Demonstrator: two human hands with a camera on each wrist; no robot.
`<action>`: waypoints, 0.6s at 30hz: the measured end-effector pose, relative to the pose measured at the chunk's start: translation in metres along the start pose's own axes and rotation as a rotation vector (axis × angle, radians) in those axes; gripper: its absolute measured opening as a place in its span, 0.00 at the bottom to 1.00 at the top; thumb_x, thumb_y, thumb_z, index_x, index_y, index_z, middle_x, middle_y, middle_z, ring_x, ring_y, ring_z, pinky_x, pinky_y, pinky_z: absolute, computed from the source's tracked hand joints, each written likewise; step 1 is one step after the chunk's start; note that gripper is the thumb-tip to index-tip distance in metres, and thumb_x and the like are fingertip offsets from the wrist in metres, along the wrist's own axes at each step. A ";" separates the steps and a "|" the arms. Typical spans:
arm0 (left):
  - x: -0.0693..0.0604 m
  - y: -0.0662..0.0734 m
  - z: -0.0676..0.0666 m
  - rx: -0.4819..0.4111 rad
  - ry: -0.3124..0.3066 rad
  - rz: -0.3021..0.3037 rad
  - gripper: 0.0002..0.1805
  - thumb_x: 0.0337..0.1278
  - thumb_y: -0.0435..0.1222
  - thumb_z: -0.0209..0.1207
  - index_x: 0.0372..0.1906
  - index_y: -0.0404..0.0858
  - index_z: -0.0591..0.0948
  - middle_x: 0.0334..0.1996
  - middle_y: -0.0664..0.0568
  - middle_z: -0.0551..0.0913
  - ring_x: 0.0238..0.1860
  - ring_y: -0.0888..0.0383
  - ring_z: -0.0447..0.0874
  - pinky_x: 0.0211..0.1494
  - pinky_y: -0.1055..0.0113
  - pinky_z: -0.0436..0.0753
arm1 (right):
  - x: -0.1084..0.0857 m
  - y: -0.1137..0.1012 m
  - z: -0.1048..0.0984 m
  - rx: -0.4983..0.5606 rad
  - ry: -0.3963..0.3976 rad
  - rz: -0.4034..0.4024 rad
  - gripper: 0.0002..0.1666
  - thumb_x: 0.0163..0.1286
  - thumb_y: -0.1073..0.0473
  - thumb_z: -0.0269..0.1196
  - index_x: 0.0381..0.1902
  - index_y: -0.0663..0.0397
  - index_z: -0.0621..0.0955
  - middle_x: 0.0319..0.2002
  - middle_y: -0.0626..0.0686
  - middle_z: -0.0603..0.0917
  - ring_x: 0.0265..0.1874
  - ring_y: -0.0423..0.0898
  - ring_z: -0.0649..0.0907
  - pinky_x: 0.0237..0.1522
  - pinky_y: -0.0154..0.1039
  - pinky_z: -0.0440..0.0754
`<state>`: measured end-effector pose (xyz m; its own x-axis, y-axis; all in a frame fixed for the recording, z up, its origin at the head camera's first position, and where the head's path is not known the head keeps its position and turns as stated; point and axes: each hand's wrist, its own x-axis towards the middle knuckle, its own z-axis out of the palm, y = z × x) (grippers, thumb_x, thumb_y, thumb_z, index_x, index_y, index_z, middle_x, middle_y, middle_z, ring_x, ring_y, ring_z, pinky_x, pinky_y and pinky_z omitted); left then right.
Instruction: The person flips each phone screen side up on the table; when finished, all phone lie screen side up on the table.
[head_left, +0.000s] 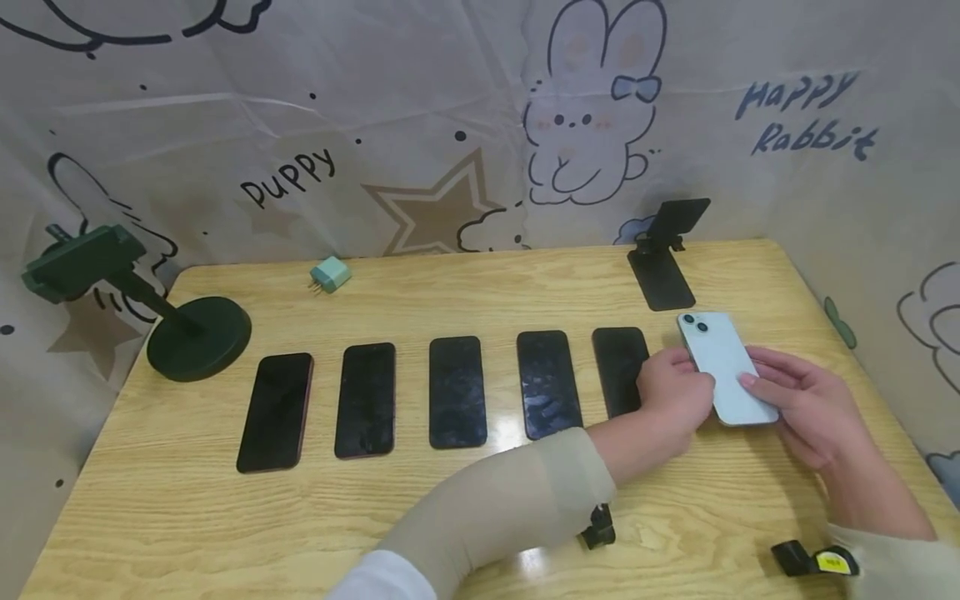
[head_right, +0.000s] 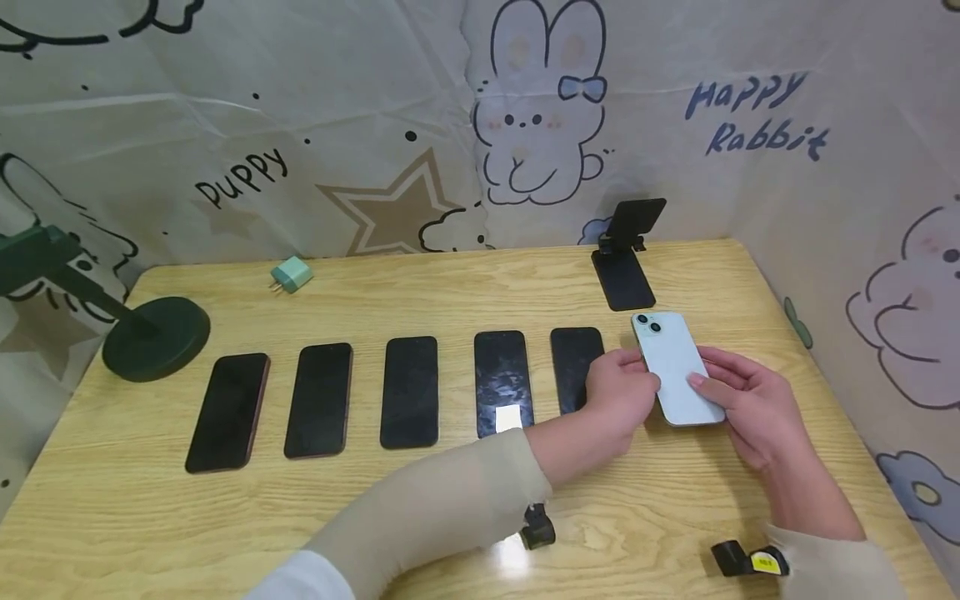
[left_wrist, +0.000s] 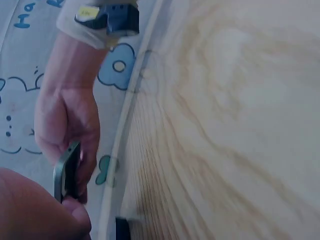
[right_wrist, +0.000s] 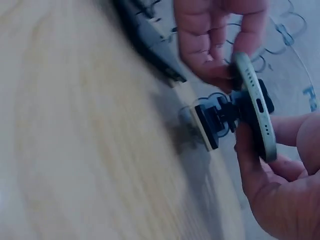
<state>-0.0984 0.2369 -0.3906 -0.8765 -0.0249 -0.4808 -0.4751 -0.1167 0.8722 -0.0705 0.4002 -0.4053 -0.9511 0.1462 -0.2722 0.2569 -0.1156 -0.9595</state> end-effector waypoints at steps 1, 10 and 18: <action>0.001 0.000 -0.003 -0.005 -0.009 -0.010 0.17 0.48 0.21 0.61 0.44 0.39 0.83 0.31 0.57 0.79 0.35 0.62 0.79 0.38 0.66 0.82 | -0.001 0.000 0.002 -0.030 0.009 0.000 0.18 0.64 0.67 0.70 0.49 0.42 0.86 0.40 0.42 0.88 0.39 0.34 0.85 0.37 0.30 0.83; 0.000 0.007 -0.016 0.024 -0.177 0.037 0.10 0.56 0.26 0.64 0.40 0.42 0.79 0.29 0.57 0.78 0.27 0.62 0.80 0.32 0.66 0.83 | -0.013 0.000 0.013 -0.325 -0.007 0.009 0.29 0.67 0.55 0.69 0.66 0.50 0.79 0.42 0.33 0.85 0.40 0.32 0.84 0.36 0.31 0.83; -0.005 0.013 -0.021 0.037 -0.328 0.095 0.07 0.61 0.29 0.62 0.42 0.42 0.82 0.29 0.59 0.79 0.28 0.63 0.81 0.32 0.70 0.81 | -0.023 0.003 0.020 0.111 -0.260 -0.070 0.18 0.79 0.65 0.51 0.53 0.47 0.86 0.45 0.54 0.87 0.43 0.49 0.87 0.40 0.46 0.84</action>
<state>-0.0986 0.2146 -0.3786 -0.8925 0.2875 -0.3476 -0.3872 -0.0927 0.9173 -0.0514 0.3764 -0.4008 -0.9816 -0.0974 -0.1645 0.1826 -0.2233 -0.9575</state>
